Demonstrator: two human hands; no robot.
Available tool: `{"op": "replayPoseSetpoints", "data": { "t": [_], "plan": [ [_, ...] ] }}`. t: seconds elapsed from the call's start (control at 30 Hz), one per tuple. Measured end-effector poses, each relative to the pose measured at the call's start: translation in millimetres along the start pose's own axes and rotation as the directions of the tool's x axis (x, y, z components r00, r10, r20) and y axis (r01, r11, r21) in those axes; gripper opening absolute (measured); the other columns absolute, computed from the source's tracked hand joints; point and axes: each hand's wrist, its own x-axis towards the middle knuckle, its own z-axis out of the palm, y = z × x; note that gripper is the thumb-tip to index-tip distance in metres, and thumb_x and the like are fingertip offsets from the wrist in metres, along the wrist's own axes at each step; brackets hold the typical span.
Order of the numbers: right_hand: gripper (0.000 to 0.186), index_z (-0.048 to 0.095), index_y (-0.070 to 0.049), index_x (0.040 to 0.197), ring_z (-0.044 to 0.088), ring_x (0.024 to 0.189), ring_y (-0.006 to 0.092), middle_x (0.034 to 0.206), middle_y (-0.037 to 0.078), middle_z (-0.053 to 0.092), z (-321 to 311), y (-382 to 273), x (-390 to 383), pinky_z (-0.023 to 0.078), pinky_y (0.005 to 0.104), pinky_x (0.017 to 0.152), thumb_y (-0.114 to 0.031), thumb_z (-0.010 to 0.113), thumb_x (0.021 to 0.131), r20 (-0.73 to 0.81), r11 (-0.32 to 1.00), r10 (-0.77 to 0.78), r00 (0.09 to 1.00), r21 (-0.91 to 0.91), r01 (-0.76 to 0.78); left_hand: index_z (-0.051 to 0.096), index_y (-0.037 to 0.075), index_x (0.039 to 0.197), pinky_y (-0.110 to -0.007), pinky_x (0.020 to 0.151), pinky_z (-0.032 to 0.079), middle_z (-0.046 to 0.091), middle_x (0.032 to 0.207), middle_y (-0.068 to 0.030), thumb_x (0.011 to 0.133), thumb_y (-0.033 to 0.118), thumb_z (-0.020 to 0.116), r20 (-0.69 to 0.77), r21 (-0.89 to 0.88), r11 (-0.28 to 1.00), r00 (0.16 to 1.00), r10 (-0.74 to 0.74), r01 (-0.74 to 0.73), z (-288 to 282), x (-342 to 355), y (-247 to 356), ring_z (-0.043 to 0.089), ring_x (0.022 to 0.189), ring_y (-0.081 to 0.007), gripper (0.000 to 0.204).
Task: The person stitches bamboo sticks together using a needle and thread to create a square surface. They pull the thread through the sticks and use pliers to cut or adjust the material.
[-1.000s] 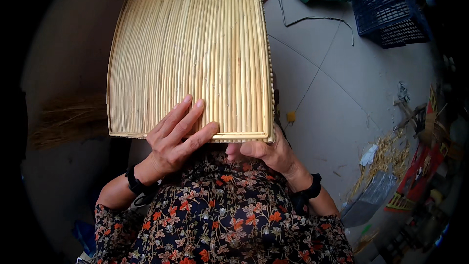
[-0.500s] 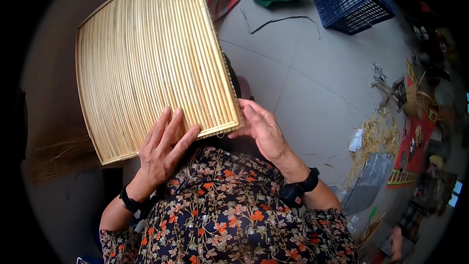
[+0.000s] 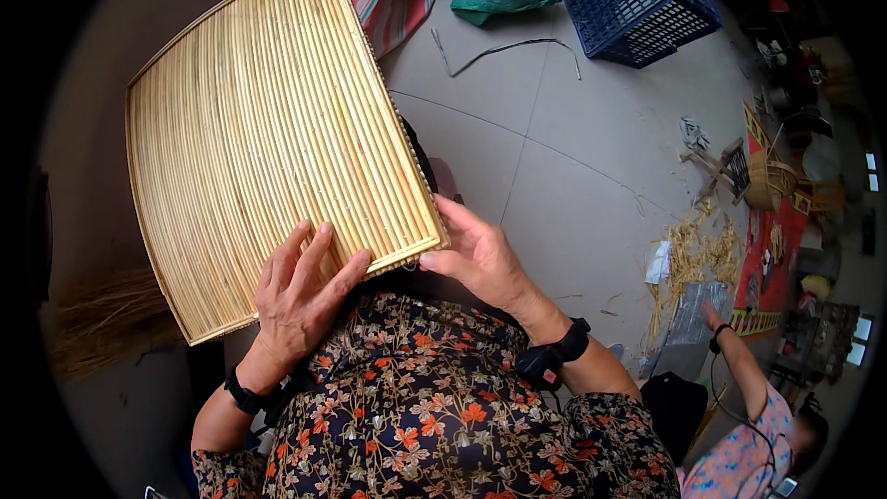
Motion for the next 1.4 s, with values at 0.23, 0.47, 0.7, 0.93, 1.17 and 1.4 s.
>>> {"op": "replayPoseSetpoints", "data": {
  "t": [0.23,0.47,0.7,0.93,1.17,1.4],
  "plan": [
    [0.074,0.031,0.008,0.159,0.070,0.104,0.0177,0.136,0.015,0.063,-0.5,5.2,2.4,0.061,0.0287,0.084,-0.008,0.071,0.099,-0.018,0.999,0.039,0.999,-0.012,-0.039,0.059,0.043,0.147,-0.047,0.099,0.052,0.054,0.147,-0.0097,0.093,0.027,0.068,0.037,-0.041,0.999,0.999,-0.031,0.032,-4.0,0.7,-0.9,0.055,0.132,-0.0356,0.056],
    [0.073,0.034,0.007,0.158,0.070,0.102,0.0181,0.127,0.016,0.067,-6.5,-1.7,18.0,0.062,0.0281,0.081,-0.021,0.070,0.101,0.061,0.999,-0.034,0.998,0.010,0.033,0.063,0.043,0.143,-0.048,0.098,0.049,0.057,0.142,-0.0108,0.087,0.030,0.076,0.010,-0.036,0.998,0.999,-0.046,0.047,3.1,6.3,-2.9,0.055,0.129,-0.0353,0.058],
    [0.046,0.062,0.004,0.135,0.071,0.098,0.0280,0.112,0.018,0.071,4.2,-28.6,43.0,0.058,0.0377,0.081,-0.018,0.073,0.097,-0.140,0.540,-0.648,0.748,-0.777,0.323,0.062,0.041,0.144,-0.048,0.100,0.050,0.058,0.142,-0.0115,0.088,0.027,0.072,0.016,-0.057,0.997,0.998,-0.055,0.056,-6.6,8.2,-0.6,0.056,0.127,-0.0357,0.058],
    [0.041,0.067,0.000,0.130,0.065,0.066,0.0176,0.082,0.009,0.065,90.4,-96.0,26.9,0.052,0.0280,0.059,0.002,0.074,0.090,0.495,0.612,-0.458,0.738,-0.427,0.666,0.066,0.025,0.127,-0.045,0.096,0.046,0.056,0.133,-0.0091,0.086,0.027,0.067,-0.095,-0.258,0.966,0.995,0.003,-0.028,-14.4,19.1,-16.4,0.053,0.126,-0.0322,0.041],
    [0.037,0.075,-0.006,0.119,0.065,0.082,0.0227,0.093,0.007,0.067,128.0,-62.7,34.0,0.053,0.0348,0.074,0.000,0.080,0.083,0.747,0.498,-0.409,0.523,-0.298,0.815,0.067,0.032,0.129,-0.039,0.093,0.044,0.055,0.123,-0.0047,0.092,0.034,0.060,-0.214,-0.239,0.971,0.975,-0.062,0.009,-9.2,19.5,-9.7,0.052,0.118,-0.0275,0.037],
    [0.042,0.075,-0.011,0.120,0.063,0.091,0.0272,0.099,0.009,0.064,159.2,-37.5,47.7,0.051,0.0409,0.082,-0.008,0.081,0.079,0.886,0.461,-0.307,0.347,-0.181,0.869,0.063,0.038,0.141,-0.045,0.100,0.046,0.052,0.135,-0.0065,0.089,0.033,0.061,-0.054,-0.221,0.974,0.997,-0.063,0.050,-10.7,19.7,-11.0,0.047,0.126,-0.0306,0.052]
  ]
}}
